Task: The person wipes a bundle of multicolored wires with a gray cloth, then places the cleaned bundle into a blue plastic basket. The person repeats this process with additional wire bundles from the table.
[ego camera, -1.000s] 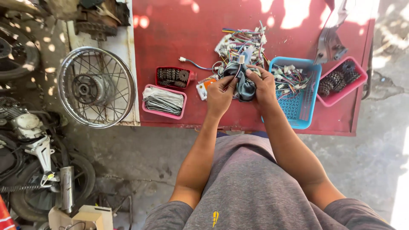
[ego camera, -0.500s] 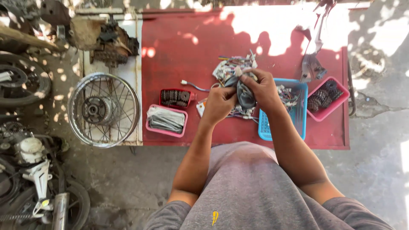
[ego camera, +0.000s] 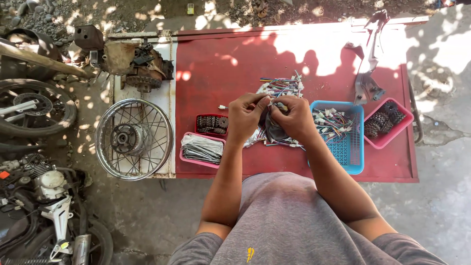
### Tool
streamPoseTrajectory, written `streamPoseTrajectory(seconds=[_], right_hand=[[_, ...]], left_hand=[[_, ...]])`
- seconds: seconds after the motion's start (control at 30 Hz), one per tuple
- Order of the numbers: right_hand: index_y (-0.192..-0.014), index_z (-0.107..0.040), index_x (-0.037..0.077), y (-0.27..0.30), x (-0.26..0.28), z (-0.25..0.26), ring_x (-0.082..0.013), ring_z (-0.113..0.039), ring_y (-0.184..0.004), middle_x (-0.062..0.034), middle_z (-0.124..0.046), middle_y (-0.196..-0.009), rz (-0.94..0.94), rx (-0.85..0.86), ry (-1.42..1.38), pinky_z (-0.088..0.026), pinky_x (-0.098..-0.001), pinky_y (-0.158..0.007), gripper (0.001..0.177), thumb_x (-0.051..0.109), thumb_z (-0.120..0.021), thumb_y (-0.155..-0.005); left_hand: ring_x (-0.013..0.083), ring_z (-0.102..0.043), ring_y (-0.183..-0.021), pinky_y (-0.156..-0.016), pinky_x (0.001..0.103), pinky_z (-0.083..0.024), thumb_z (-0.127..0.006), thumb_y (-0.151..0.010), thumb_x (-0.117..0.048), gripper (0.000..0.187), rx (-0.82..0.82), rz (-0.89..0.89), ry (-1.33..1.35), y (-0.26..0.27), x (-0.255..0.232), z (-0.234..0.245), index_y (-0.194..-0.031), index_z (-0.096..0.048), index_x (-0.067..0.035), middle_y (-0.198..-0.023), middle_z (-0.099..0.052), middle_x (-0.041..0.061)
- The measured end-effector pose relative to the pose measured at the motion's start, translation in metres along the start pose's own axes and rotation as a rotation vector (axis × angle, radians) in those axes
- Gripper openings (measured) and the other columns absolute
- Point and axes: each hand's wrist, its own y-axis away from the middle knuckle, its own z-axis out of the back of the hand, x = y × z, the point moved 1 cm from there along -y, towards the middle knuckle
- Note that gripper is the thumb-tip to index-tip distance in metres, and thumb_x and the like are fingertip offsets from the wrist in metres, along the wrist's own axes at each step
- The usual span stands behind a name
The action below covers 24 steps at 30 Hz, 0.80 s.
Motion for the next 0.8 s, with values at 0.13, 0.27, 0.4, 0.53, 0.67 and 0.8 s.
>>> streamPoseTrajectory(seconds=[0.13,0.27,0.4,0.53,0.67,0.8], right_hand=[[-0.098,-0.079,0.004,-0.001,0.001,-0.005,-0.0412,-0.072,-0.084,-0.0211,-0.073,-0.087,0.039,0.025,0.076,-0.055,-0.0453,-0.072,0.017,0.013,-0.074,-0.084],[-0.095,-0.078,0.002,0.001,0.002,-0.005,-0.0415,-0.071,-0.080,-0.0206,-0.073,-0.083,0.040,0.022,0.093,-0.055,-0.0464,-0.069,0.015,0.012,-0.074,-0.084],[-0.092,-0.079,0.002,0.002,0.010,0.000,-0.0424,-0.071,-0.078,-0.0208,-0.073,-0.082,0.043,0.048,0.101,-0.054,-0.0471,-0.068,0.013,0.011,-0.075,-0.084],[-0.091,-0.079,0.003,0.010,0.007,0.001,-0.0417,-0.072,-0.079,-0.0199,-0.074,-0.082,0.052,0.116,0.089,-0.055,-0.0464,-0.067,0.014,0.014,-0.075,-0.083],[-0.091,-0.078,-0.001,0.012,0.007,0.004,-0.0429,-0.071,-0.078,-0.0220,-0.074,-0.083,0.055,0.149,0.056,-0.054,-0.0472,-0.067,0.015,0.012,-0.074,-0.084],[-0.093,-0.077,-0.004,0.014,-0.003,0.012,-0.0487,-0.070,-0.083,-0.0258,-0.074,-0.087,0.014,0.216,0.083,-0.054,-0.0516,-0.070,0.019,0.011,-0.072,-0.083]], left_hand=[[0.0192,-0.068,-0.073,-0.063,0.034,-0.056,-0.068,-0.102,-0.021,0.018,0.074,0.119,-0.006,0.002,0.007,0.002,-0.106,-0.078,-0.007,-0.084,-0.073,0.013],[0.0173,-0.066,-0.075,-0.069,0.036,-0.056,-0.061,-0.103,-0.015,0.018,0.079,0.189,-0.010,0.003,0.014,-0.004,-0.103,-0.077,-0.008,-0.081,-0.072,0.013],[0.0194,-0.062,-0.079,-0.077,0.034,-0.053,-0.054,-0.108,-0.018,0.022,-0.065,0.248,0.071,-0.004,0.016,-0.008,-0.104,-0.072,-0.006,-0.085,-0.070,0.010],[0.0272,-0.072,-0.077,-0.074,0.040,-0.064,-0.048,-0.111,-0.018,0.021,-0.169,0.289,0.241,-0.013,0.034,0.006,-0.112,-0.063,-0.004,-0.093,-0.070,0.019],[0.0229,-0.075,-0.069,-0.066,0.034,-0.066,-0.047,-0.110,-0.017,0.018,-0.242,0.284,0.409,-0.011,0.041,0.004,-0.111,-0.059,-0.003,-0.083,-0.073,0.017],[0.0220,-0.076,-0.068,-0.065,0.035,-0.066,-0.049,-0.110,-0.019,0.015,-0.225,0.294,0.391,-0.007,0.030,0.000,-0.113,-0.058,-0.007,-0.078,-0.075,0.018]])
